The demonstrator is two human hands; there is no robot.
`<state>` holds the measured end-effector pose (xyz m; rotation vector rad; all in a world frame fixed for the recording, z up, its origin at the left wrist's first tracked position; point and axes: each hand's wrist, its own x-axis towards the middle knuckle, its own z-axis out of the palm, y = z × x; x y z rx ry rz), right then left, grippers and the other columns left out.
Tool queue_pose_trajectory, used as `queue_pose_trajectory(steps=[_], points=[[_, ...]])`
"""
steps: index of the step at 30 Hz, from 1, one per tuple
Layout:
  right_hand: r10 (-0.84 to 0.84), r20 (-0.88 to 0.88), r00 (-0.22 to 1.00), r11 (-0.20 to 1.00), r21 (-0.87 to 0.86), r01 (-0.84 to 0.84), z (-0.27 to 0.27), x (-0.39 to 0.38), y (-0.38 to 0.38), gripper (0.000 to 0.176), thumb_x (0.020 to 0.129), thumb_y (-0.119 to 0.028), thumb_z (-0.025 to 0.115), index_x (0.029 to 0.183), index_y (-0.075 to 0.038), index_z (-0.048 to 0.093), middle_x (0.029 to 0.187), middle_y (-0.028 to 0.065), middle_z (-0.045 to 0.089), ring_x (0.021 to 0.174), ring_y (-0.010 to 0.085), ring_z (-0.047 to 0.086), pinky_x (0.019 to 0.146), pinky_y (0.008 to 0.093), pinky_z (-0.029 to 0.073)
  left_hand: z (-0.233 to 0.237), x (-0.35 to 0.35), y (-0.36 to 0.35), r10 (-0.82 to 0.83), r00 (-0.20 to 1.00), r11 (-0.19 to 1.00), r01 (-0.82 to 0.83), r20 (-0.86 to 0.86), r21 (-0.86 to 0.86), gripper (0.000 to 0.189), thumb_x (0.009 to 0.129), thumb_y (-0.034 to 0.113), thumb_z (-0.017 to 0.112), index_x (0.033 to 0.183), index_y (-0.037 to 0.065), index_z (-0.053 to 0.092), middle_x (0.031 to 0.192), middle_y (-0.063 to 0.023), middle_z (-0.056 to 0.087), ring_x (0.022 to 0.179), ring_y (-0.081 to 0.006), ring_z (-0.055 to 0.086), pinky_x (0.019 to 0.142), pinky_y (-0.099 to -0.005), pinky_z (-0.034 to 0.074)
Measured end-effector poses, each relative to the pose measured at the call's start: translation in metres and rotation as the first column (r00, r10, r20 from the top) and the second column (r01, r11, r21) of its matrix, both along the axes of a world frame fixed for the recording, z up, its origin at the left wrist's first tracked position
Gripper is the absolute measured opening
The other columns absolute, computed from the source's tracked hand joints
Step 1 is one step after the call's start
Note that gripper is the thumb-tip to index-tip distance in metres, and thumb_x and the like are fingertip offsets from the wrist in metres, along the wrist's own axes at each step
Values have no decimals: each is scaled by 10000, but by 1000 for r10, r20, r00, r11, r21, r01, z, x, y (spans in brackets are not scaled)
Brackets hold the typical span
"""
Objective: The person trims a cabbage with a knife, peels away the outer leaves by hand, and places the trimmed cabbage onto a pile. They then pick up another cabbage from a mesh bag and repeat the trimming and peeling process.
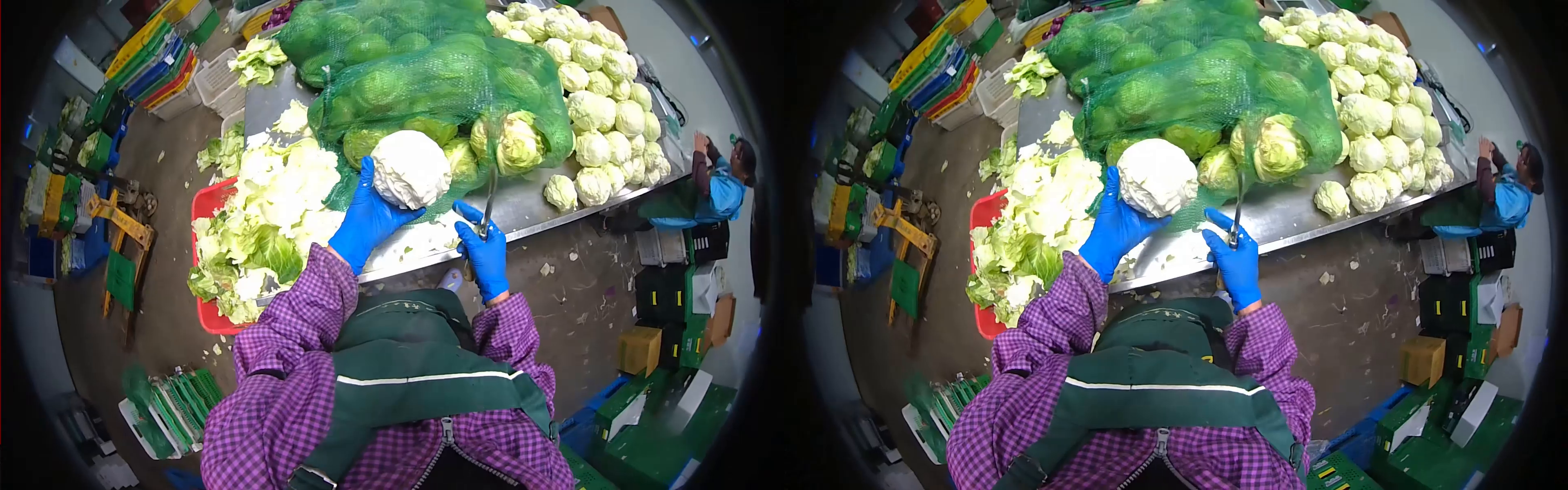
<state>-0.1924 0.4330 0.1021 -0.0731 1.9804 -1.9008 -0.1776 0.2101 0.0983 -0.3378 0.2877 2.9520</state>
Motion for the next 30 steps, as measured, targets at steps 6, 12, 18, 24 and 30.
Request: queue_pose_trajectory(steps=[6,12,18,24,30], points=[[30,-145,989,920,-382,-84,28,-42,26,719,782,-86,711,1421,-81,381,1292,94,551,619,32,501,540,187,444,32,-26,53,13,1000,925,-13,-1,-379,745,871,494,599,1421,108,279,1399,-154,402,1230,-308,478,914,-468,498],[-48,-61,997,917,-397,20,21,-98,94,700,797,-30,671,1429,-79,372,763,-31,554,553,35,453,502,191,408,63,-74,145,86,994,583,-106,-68,-806,511,909,335,606,1316,105,402,1309,-89,458,1179,-264,499,893,-505,503],[-154,-39,987,878,-465,119,21,-140,170,632,817,-37,670,1385,-25,393,810,-12,517,537,61,461,465,212,397,79,-126,227,63,994,526,-109,-89,-844,511,900,237,627,1330,105,385,1297,-91,462,1167,-258,501,862,-471,512],[-233,36,972,827,-519,218,6,-164,220,613,822,-43,672,1373,-23,404,719,-16,487,526,67,461,465,213,397,84,-164,279,-32,999,472,14,-2,-882,557,889,249,633,1351,100,361,1312,-81,448,1143,-250,510,857,-448,506],[-348,81,934,760,-559,332,-4,-188,255,656,796,-67,712,1387,-64,428,852,-1,602,551,41,450,481,191,385,71,-200,311,-220,974,441,150,56,-885,580,880,233,640,1366,98,353,1306,-78,467,1136,-227,518,859,-427,504]])
